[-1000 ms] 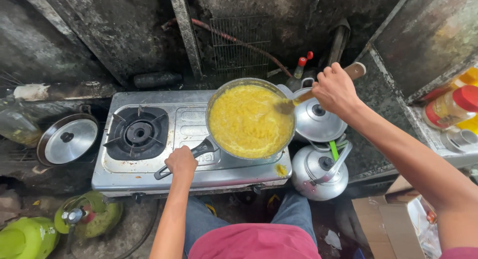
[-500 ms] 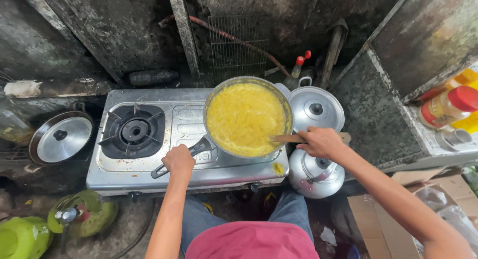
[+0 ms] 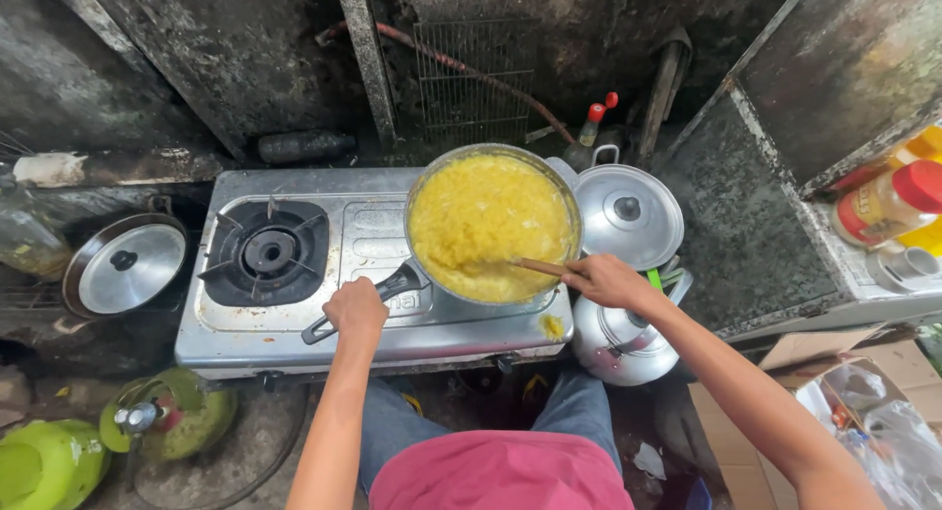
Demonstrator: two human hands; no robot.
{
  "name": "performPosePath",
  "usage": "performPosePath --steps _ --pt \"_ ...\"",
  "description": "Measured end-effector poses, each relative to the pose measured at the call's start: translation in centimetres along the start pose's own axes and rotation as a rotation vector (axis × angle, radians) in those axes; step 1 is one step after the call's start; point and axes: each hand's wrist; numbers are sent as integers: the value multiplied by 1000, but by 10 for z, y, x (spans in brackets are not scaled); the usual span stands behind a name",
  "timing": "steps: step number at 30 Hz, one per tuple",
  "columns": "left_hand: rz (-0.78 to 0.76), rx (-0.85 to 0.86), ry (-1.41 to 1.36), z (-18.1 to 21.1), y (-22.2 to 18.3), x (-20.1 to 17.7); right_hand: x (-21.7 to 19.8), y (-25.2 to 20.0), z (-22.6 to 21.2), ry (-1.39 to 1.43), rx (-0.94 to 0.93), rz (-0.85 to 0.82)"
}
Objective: Stirring a thick yellow mixture in a pot on a gas stove using a wooden spatula
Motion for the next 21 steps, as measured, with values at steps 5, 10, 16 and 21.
performPosePath --steps 5,10,16,21 --pt "-8 4 5 -2 -1 4 11 17 37 153 27 -54" --pt "9 10 -7 -3 1 8 19 27 61 522 126 -110" --pt "18 9 12 -5 2 6 -3 -10 13 900 304 -112" --pt "9 9 3 -5 1 12 -7 -13 19 948 389 -132"
Point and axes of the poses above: each hand's wrist, its own y-axis towards the middle knuckle, its own x-axis out of the palm, z = x × y, and after that the axes turned 1 degree about -y, right-handed
